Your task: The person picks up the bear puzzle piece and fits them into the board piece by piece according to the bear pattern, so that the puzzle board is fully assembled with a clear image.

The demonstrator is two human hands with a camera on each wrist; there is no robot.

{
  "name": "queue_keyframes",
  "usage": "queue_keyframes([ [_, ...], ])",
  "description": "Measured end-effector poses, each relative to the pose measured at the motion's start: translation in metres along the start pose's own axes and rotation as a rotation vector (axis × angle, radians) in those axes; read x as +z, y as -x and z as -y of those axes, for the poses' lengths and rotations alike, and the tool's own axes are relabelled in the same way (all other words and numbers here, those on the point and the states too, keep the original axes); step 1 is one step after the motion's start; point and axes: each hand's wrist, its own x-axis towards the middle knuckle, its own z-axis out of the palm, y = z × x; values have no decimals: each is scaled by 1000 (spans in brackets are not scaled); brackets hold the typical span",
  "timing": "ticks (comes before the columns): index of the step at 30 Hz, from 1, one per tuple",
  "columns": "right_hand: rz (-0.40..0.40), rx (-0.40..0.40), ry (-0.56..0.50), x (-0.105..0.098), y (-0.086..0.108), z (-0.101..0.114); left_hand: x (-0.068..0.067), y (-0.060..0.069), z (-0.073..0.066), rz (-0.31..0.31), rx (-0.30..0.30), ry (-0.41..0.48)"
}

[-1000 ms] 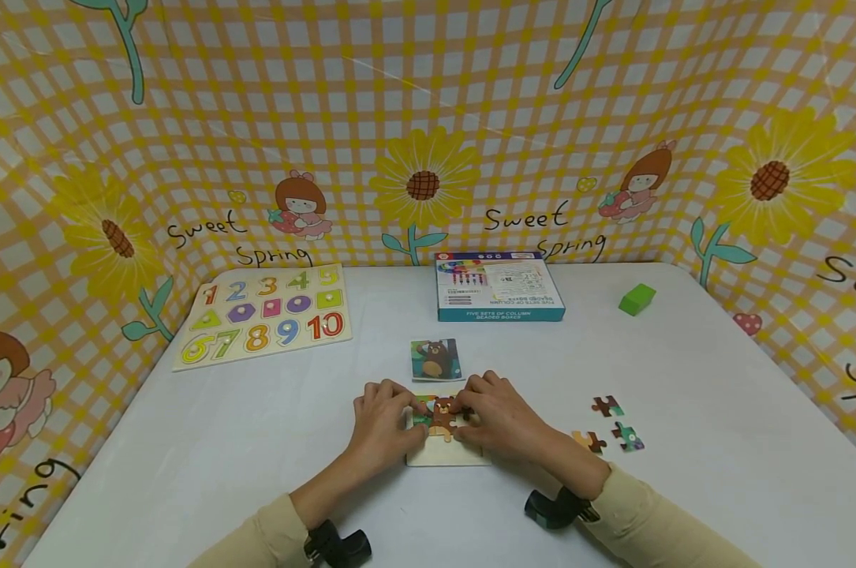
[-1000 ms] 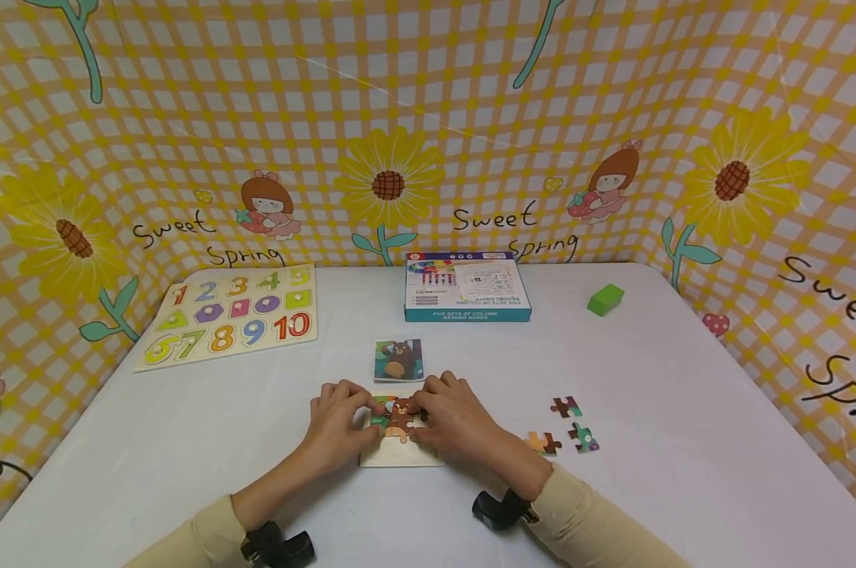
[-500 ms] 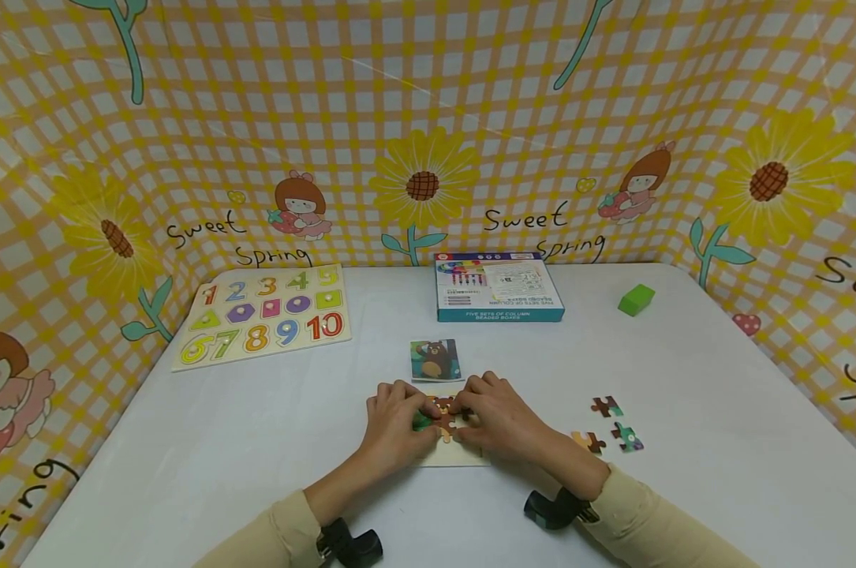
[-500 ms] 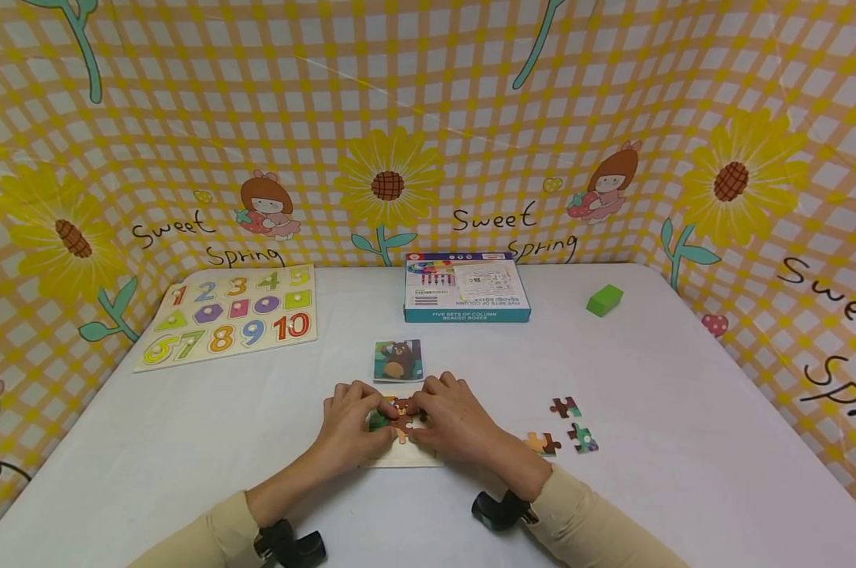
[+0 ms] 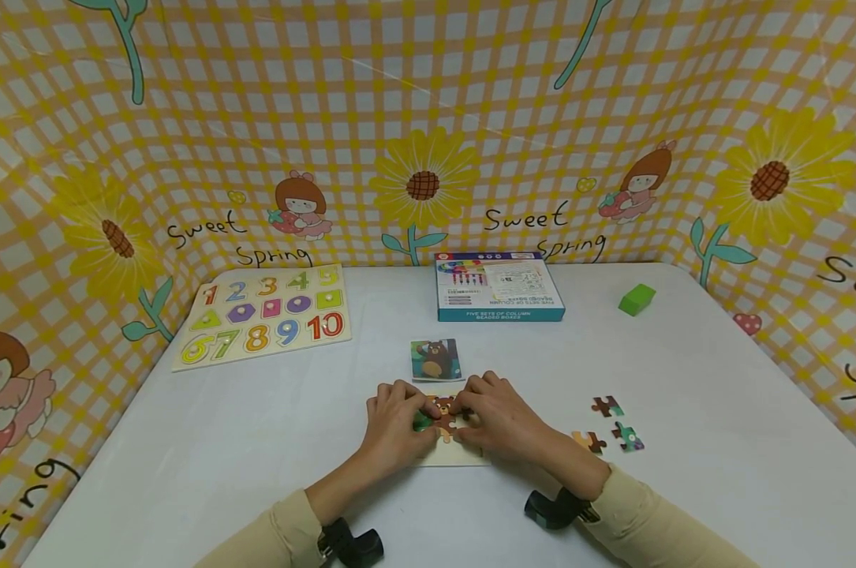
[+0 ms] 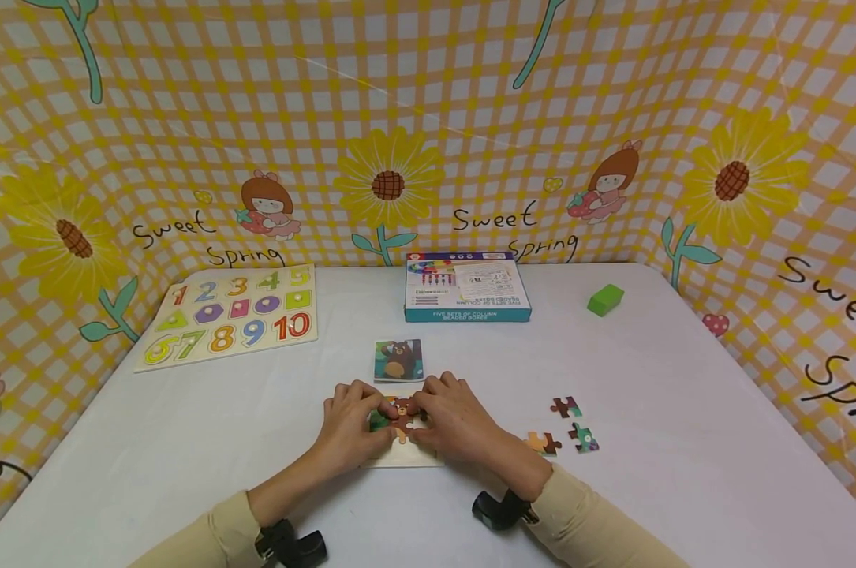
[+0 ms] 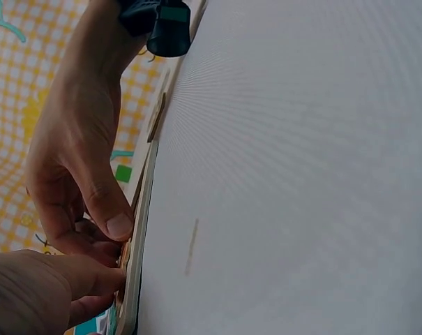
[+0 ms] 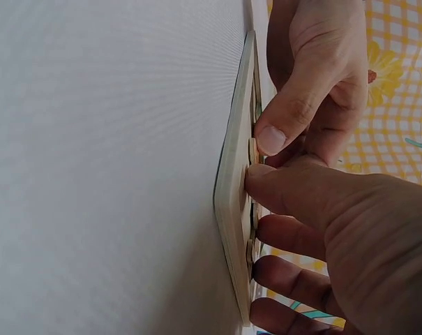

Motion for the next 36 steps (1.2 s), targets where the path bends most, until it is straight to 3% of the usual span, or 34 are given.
queue_keyframes([
  [9, -12, -12, 9, 0, 0, 0, 0, 0, 0, 9, -14, -1],
  [20, 27, 23, -57, -3, -1, -3, 0, 0, 0, 6, -13, -3],
  [24, -1, 34, -58, -8, -1, -7, 0, 0, 1, -4, -8, -5],
  [36, -35, 187, -46, -28, 13, -32, 0, 0, 1, -5, -7, 21],
])
